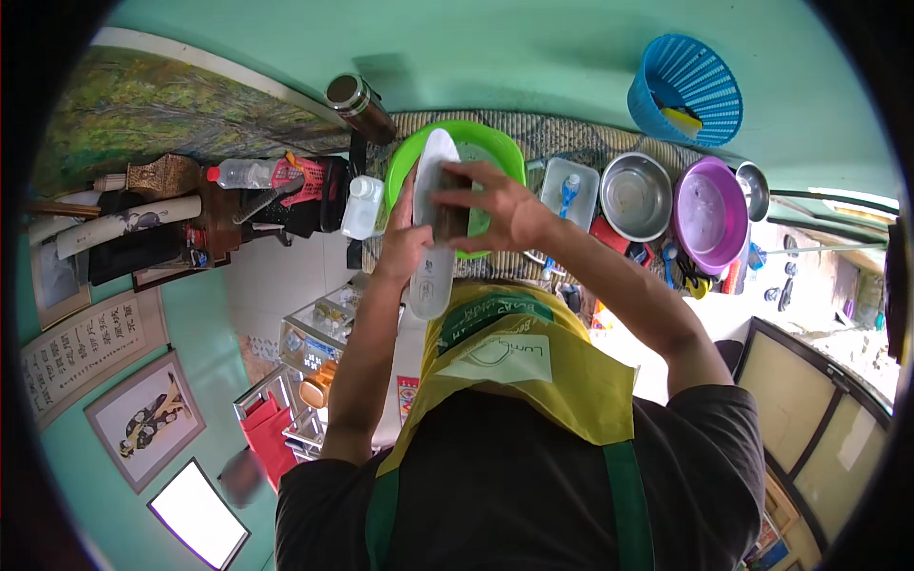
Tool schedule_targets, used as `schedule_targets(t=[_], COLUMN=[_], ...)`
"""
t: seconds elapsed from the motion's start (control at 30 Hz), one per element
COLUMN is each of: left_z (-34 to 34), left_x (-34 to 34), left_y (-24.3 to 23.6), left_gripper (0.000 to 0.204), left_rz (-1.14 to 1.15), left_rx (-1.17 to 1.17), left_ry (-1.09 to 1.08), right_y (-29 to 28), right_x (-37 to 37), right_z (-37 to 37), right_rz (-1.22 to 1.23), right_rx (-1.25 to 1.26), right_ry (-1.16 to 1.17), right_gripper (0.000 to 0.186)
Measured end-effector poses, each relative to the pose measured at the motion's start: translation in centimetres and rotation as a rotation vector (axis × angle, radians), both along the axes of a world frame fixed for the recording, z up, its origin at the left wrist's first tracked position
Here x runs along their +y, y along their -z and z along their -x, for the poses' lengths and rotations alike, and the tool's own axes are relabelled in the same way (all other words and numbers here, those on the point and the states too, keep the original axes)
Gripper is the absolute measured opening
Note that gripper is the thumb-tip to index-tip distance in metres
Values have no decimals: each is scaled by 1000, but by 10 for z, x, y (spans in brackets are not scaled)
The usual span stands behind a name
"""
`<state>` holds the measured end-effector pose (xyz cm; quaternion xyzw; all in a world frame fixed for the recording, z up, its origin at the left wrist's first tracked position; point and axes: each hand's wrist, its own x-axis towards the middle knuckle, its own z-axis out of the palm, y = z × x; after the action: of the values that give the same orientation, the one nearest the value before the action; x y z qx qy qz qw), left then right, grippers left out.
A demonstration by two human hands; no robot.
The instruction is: Cleaning and scrubbing the white sole or insole of a shoe using soapy water and a brush.
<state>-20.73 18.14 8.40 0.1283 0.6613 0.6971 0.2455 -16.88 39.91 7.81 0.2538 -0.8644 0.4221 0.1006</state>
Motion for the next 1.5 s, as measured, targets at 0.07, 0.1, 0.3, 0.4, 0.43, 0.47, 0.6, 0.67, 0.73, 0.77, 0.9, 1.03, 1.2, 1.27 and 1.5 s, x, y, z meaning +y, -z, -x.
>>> schedule_targets(t=[0.07, 0.1, 0.3, 0.4, 0.43, 0.47, 0.6, 0.67, 0.73, 0.77, 0.9, 1.03, 1.2, 1.27, 1.5], left_z=[-10, -12, -14, -11, -8, -8, -14, -16, -18, -17, -16, -16, -15, -15, -4], left_x=[8, 14, 6, 8, 9, 7, -1, -3, -10, -9, -8, -11, -19, -19, -16], left_y=[-20, -34, -20, -24, -19, -13, -22, -16, -11, -10, -12, -10, 6, 6, 19], left_gripper=[103, 101, 99, 98, 97, 96, 94, 93, 88, 86, 85, 88, 74, 61, 74], left_rz=[-40, -81, -46, -122, -63, -1, -196, -202, -184, -180, -215, -279, -444, -522, -346], left_rx=[-124, -242, -192, -332, -223, -119, -358, -348, -350, -347, -391, -454, -562, -611, -644], left_ry=[11, 13, -23, 63, 9, -44, 72, 64, 32, 17, 78, 135, 113, 173, 88], right_y=[2, 3, -6, -2, -2, -12, 7, 3, -6, -4, -3, -6, -22, -14, -8], right_x=[10, 14, 11, 9, 3, 0, 7, -1, -2, 4, 9, 18, 7, 11, -17], right_z=[3, 7, -5, -1, -7, -9, 4, -4, -4, 3, 10, 21, 12, 18, 9], right_rz=[-21, -26, -63, -56, -52, -63, 1, 13, -72, -75, 26, -35, -115, -109, 14], right_rx=[-15, -15, -8, -134, -7, 21, -5, -8, 144, 146, 59, 102, 181, 153, 42], right_ry=[31, 31, -2, 306, 169, 47, 215, 248, 33, 32, 159, 104, -42, -4, 26], right_gripper=[69, 69, 69, 72, 72, 70, 67, 66, 66, 66, 67, 68, 66, 66, 65])
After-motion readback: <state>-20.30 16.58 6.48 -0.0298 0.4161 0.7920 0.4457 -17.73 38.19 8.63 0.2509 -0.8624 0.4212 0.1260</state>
